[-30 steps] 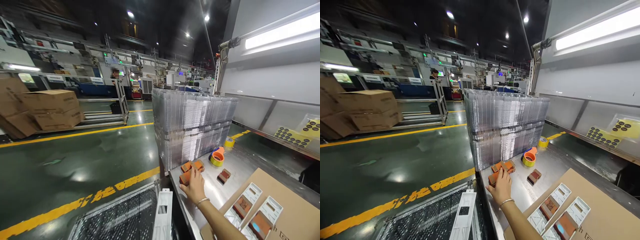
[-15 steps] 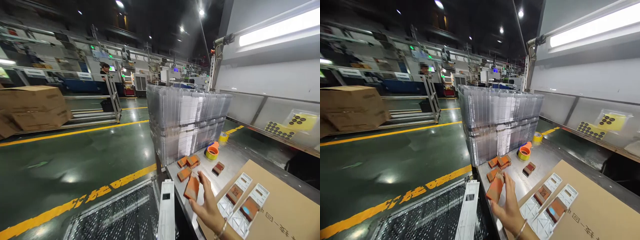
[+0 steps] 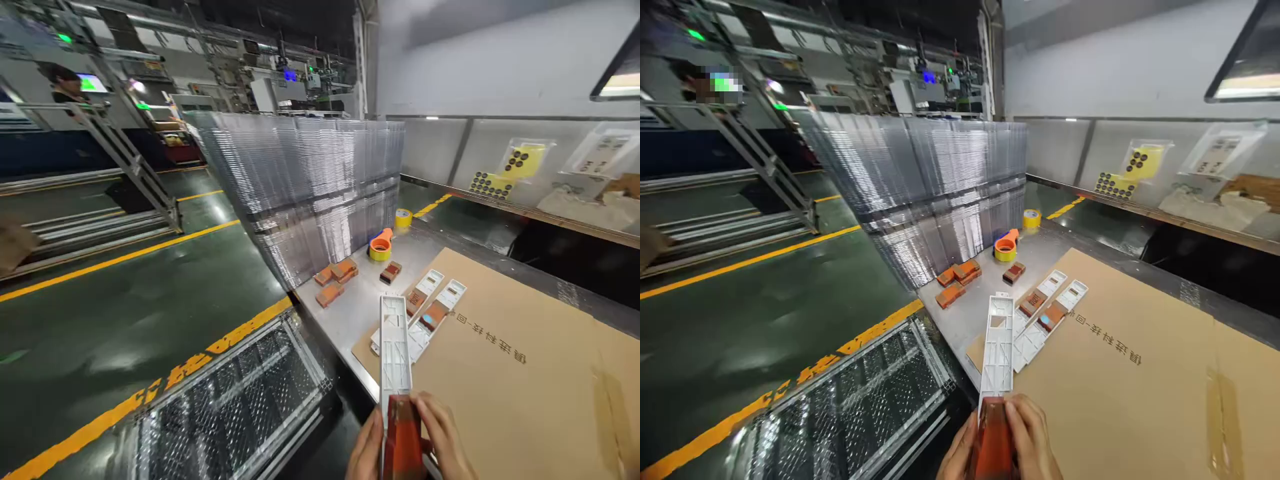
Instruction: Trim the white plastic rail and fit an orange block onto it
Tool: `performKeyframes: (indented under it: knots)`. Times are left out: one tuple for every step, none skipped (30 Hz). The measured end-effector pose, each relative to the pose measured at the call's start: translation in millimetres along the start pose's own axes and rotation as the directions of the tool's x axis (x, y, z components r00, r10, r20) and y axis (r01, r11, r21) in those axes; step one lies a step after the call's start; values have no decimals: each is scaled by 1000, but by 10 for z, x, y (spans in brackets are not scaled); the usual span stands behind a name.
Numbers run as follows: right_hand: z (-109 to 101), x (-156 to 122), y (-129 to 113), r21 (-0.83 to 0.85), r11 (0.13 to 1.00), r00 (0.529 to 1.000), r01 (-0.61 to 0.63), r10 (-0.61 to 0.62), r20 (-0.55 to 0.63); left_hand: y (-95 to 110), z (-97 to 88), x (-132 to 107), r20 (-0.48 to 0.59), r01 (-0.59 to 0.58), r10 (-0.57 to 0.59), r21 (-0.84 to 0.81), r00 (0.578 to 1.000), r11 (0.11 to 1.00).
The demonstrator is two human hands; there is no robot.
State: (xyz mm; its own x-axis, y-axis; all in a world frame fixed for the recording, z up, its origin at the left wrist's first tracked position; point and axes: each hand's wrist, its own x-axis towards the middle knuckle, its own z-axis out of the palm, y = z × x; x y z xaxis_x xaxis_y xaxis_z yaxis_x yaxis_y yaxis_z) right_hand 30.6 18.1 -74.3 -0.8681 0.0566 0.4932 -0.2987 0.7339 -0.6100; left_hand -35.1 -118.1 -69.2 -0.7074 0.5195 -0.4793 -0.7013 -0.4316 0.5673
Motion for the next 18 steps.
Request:
performKeyframes:
  knots:
    - [4,-75,-16,-29,1000,1000,-1,0,-24,-46,49,-19,-14,-29,29,47,999,998]
    - [5,-139,-30,-57,998,999,-5,2,-53,-88,96,-42,-25,-57,60,97,998,994]
    - [3,-193,-39,-82,997,996,-16,9,-85,-127,143,-68,-32,-82,87,141,996,987]
    - [-5,-240,-46,-100,994,993,-31,19,-118,-164,189,-94,-31,-104,111,169,993,980]
    - [-19,-282,-50,-110,993,988,-52,35,-149,-199,232,-118,-21,-119,124,181,992,976]
    - [-39,-319,-53,-112,991,983,-74,53,-177,-233,273,-139,-4,-134,137,181,990,974]
    - [-65,-352,-55,-108,990,977,-95,72,-199,-265,309,-155,16,-152,152,179,988,972]
    - [-97,-382,-58,-101,989,974,-110,87,-210,-295,339,-167,35,-161,158,180,987,970]
    - [-133,-409,-60,-93,989,973,-118,96,-212,-324,363,-176,53,-160,152,189,987,969]
    - [-174,-433,-63,-87,989,973,-120,100,-209,-349,381,-182,67,-151,140,205,988,967]
    - [-216,-455,-65,-84,989,974,-120,101,-202,-372,393,-186,71,-141,129,226,989,964]
    - [-258,-474,-68,-82,990,976,-119,102,-194,-393,402,-189,71,-138,125,245,990,960]
    - [-300,-491,-71,-81,989,977,-121,104,-187,-410,409,-192,71,-139,124,259,990,956]
    - [-338,-504,-75,-81,989,977,-126,109,-185,-426,416,-195,78,-144,127,263,989,954]
    - [-372,-514,-79,-81,988,975,-135,118,-188,-440,427,-200,93,-153,133,259,987,954]
    - [-401,-519,-83,-77,987,973,-143,126,-191,-452,440,-205,115,-161,136,249,984,955]
    - [-425,-522,-88,-71,986,972,-151,135,-195,-462,457,-211,147,-170,138,238,980,956]
    - [-444,-522,-93,-61,986,970,-156,142,-198,-470,476,-217,188,-185,143,227,972,956]
